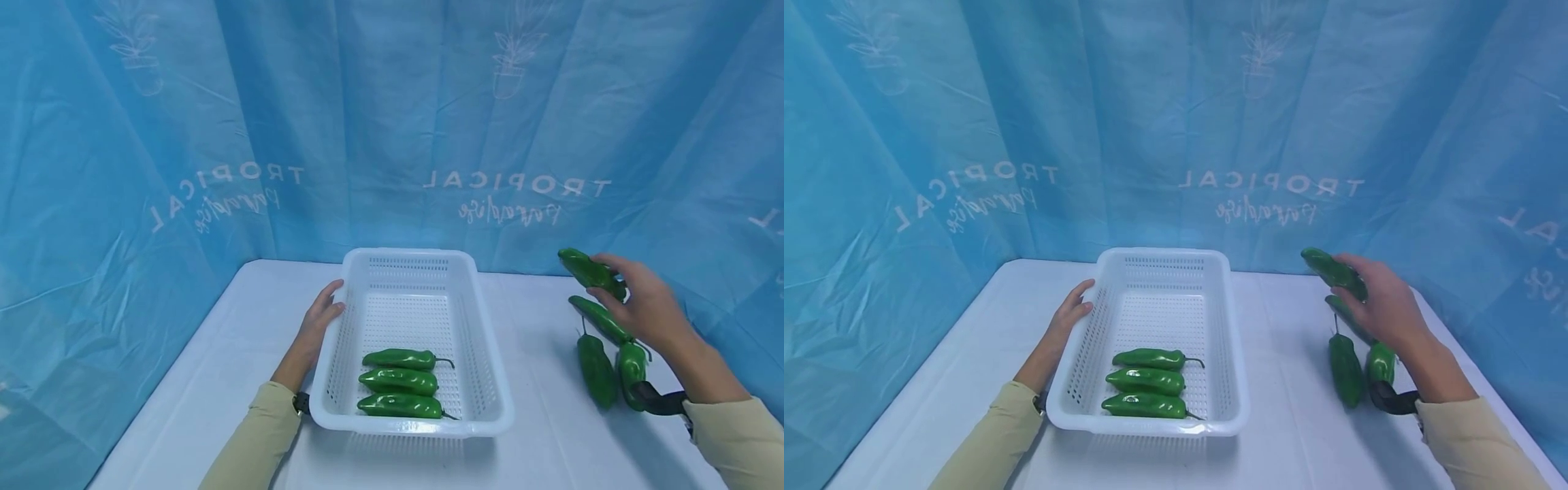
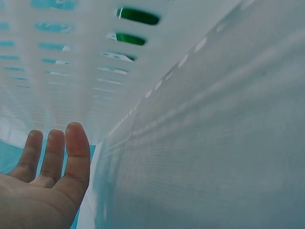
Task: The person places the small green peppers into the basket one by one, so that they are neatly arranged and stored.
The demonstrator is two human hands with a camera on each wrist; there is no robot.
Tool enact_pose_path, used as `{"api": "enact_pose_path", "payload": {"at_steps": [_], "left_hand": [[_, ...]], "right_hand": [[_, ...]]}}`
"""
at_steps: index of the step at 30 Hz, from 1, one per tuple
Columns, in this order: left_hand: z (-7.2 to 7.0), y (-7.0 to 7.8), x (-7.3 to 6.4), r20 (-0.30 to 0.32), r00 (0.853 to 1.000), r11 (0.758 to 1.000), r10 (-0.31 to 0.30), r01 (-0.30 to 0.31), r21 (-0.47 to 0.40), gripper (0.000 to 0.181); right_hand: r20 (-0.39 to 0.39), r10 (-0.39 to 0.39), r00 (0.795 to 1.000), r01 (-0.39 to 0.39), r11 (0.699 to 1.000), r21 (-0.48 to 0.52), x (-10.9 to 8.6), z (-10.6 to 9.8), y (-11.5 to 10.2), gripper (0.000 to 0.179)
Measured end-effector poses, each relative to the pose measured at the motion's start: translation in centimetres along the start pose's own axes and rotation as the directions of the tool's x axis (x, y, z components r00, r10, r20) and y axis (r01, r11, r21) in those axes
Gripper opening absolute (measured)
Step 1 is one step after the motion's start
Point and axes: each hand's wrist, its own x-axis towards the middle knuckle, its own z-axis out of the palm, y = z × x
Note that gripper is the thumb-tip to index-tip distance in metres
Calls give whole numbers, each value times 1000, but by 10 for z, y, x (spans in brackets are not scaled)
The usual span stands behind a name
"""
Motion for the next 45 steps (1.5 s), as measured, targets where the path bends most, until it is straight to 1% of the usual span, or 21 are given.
{"api": "enact_pose_path", "payload": {"at_steps": [1,4,10,12,14,17,20,25,28,32,36,39,42,45], "left_hand": [[0,0,0,-1,1000,1000,1,-1,0,56],[-1,1,-1,-1,1000,1000,6,-6,0,56],[0,1,-2,6,1000,1000,6,-6,-13,56],[0,1,-2,3,1000,1000,2,-2,-16,55],[1,0,-2,2,1000,1000,0,0,-17,55],[1,-2,-2,1,1000,1000,-7,7,-16,55],[1,-2,-1,3,1000,1000,-10,11,-14,55],[2,-1,-1,-5,1000,1000,-12,12,-11,55],[2,0,-1,-3,1000,1000,-9,9,-12,54],[2,1,-1,5,1000,1000,-5,5,-12,54],[2,1,-1,3,1000,1000,-5,5,-19,54],[2,1,0,1,1000,1000,-3,3,-25,54],[1,1,-1,7,1000,1000,-4,5,-27,54],[1,3,-1,6,1000,1000,-4,4,-21,55]], "right_hand": [[-8,-19,1000,19,1000,0,1,-1,0,68],[14,-43,999,43,999,-2,1,-2,-2,64],[136,-30,990,18,996,82,-2,-2,-5,47],[153,-30,988,13,994,111,-3,0,-5,44],[150,-26,988,6,991,132,-5,1,-5,42],[141,-20,990,-3,987,159,-8,1,-5,44],[150,-13,989,-15,983,183,-10,0,-4,46],[195,-22,981,-15,982,188,-13,-3,-3,52],[225,-15,974,-28,982,186,-16,-4,-4,56],[243,-7,970,-40,981,190,-19,-6,-6,57],[256,-28,966,-19,983,181,-14,-8,-11,59],[281,-55,958,6,985,170,-7,-9,-17,60],[321,-84,943,32,986,165,3,-10,-25,61],[377,-106,920,42,984,174,15,-10,-36,61]]}}
